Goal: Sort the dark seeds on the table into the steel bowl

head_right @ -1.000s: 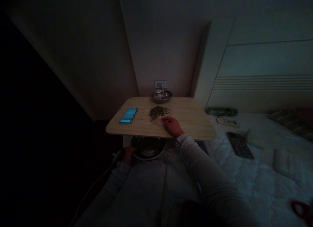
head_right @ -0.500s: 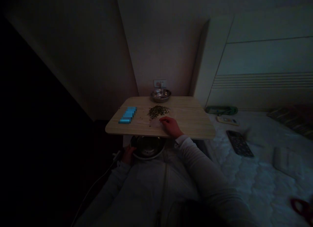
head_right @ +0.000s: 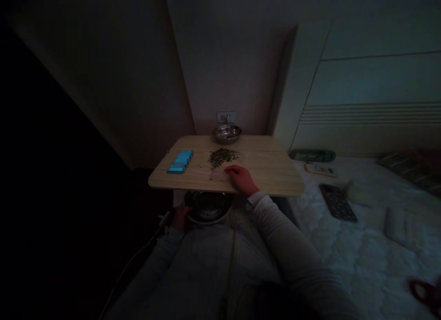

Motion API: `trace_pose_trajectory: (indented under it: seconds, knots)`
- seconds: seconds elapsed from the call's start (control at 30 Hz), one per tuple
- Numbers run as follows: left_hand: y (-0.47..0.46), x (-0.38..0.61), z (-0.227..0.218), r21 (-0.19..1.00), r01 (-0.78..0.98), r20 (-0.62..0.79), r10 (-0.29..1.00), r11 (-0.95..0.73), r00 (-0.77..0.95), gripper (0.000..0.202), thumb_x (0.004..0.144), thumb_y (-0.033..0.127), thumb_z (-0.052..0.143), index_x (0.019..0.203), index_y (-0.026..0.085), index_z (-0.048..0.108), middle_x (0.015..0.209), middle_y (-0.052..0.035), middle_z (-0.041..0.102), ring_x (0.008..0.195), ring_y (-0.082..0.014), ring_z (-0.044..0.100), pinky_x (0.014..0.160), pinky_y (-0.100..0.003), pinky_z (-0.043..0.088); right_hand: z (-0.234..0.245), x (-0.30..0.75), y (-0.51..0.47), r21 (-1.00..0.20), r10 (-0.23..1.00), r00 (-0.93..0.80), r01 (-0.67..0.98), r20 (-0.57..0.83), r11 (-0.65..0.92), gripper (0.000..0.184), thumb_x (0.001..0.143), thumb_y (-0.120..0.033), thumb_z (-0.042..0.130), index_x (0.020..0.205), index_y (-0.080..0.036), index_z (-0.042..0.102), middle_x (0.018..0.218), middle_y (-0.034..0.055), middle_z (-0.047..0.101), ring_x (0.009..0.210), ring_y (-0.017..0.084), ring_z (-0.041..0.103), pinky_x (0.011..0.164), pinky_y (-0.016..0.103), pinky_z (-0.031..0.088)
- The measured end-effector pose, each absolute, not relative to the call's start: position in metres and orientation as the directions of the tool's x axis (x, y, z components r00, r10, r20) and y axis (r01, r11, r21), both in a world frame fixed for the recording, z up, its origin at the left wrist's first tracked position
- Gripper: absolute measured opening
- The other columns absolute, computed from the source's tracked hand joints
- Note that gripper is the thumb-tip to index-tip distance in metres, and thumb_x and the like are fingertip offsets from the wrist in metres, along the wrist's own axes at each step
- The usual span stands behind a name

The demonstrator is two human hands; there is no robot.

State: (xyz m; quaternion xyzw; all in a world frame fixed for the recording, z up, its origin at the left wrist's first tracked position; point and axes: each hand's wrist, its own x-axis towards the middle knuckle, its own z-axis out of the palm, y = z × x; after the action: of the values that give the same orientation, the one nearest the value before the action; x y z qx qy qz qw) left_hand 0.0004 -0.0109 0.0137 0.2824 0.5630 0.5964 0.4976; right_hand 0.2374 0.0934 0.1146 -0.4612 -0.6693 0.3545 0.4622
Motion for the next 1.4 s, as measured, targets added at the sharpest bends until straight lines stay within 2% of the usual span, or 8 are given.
trace_pose_trajectory:
  seconds: [0.63,0.8,1.0,1.17,1.4]
  knots:
    - [-0.010,-0.003,0.014,0.959,-0.252,-0.216,0.909,0.129,-0.357,0.035,0.050,0.035,0.067,0.082,0.020,0.072,0.076,-0.0027,0.072,0.083,-0.0261,0.064,0.079,-0.037,0.048,0.116,0.237,0.092,-0.885,0.943,-0.176,0.332,0.283,0.328,0.019,0.073,-0.018,0.056,0.075,-0.022,0.074,0.085,0.0029,0.077,0.087,0.020,0.069,0.091,0.037,0.052]
    - [-0.009,-0.004,0.011,0.968,-0.219,-0.193,0.915,0.119,-0.356,0.026,0.051,0.032,0.067,0.075,0.022,0.070,0.080,-0.0047,0.071,0.091,-0.0281,0.065,0.080,-0.036,0.048,0.118,0.237,0.091,-0.889,0.938,-0.213,0.315,0.275,0.332,0.020,0.072,-0.018,0.055,0.074,-0.022,0.074,0.087,0.0022,0.077,0.087,0.019,0.068,0.092,0.035,0.051]
    - [-0.009,-0.001,0.015,0.955,-0.264,-0.225,0.909,0.134,-0.352,0.036,0.048,0.037,0.066,0.080,0.020,0.069,0.077,-0.0043,0.071,0.087,-0.0280,0.066,0.080,-0.038,0.049,0.117,0.239,0.091,-0.902,0.943,-0.190,0.291,0.272,0.318,0.019,0.069,-0.020,0.053,0.069,-0.022,0.072,0.078,0.0008,0.075,0.080,0.018,0.066,0.085,0.032,0.051]
    - [-0.012,0.002,0.027,0.958,-0.259,-0.217,0.900,0.122,-0.379,0.035,0.046,0.035,0.065,0.077,0.020,0.069,0.074,-0.0036,0.071,0.095,-0.0303,0.064,0.081,-0.038,0.049,0.120,0.236,0.088,-0.894,0.961,-0.163,0.357,0.224,0.270,0.019,0.069,-0.021,0.052,0.067,-0.020,0.071,0.074,0.0018,0.073,0.078,0.020,0.066,0.083,0.033,0.050]
    - [-0.013,0.000,0.024,0.956,-0.256,-0.231,0.909,0.145,-0.347,0.024,0.049,0.032,0.066,0.071,0.022,0.066,0.078,-0.0040,0.071,0.090,-0.0291,0.065,0.080,-0.038,0.049,0.119,0.234,0.090,-0.873,0.967,-0.066,0.418,0.247,0.251,0.017,0.072,-0.020,0.055,0.070,-0.021,0.073,0.078,0.0031,0.074,0.079,0.020,0.066,0.086,0.035,0.051]
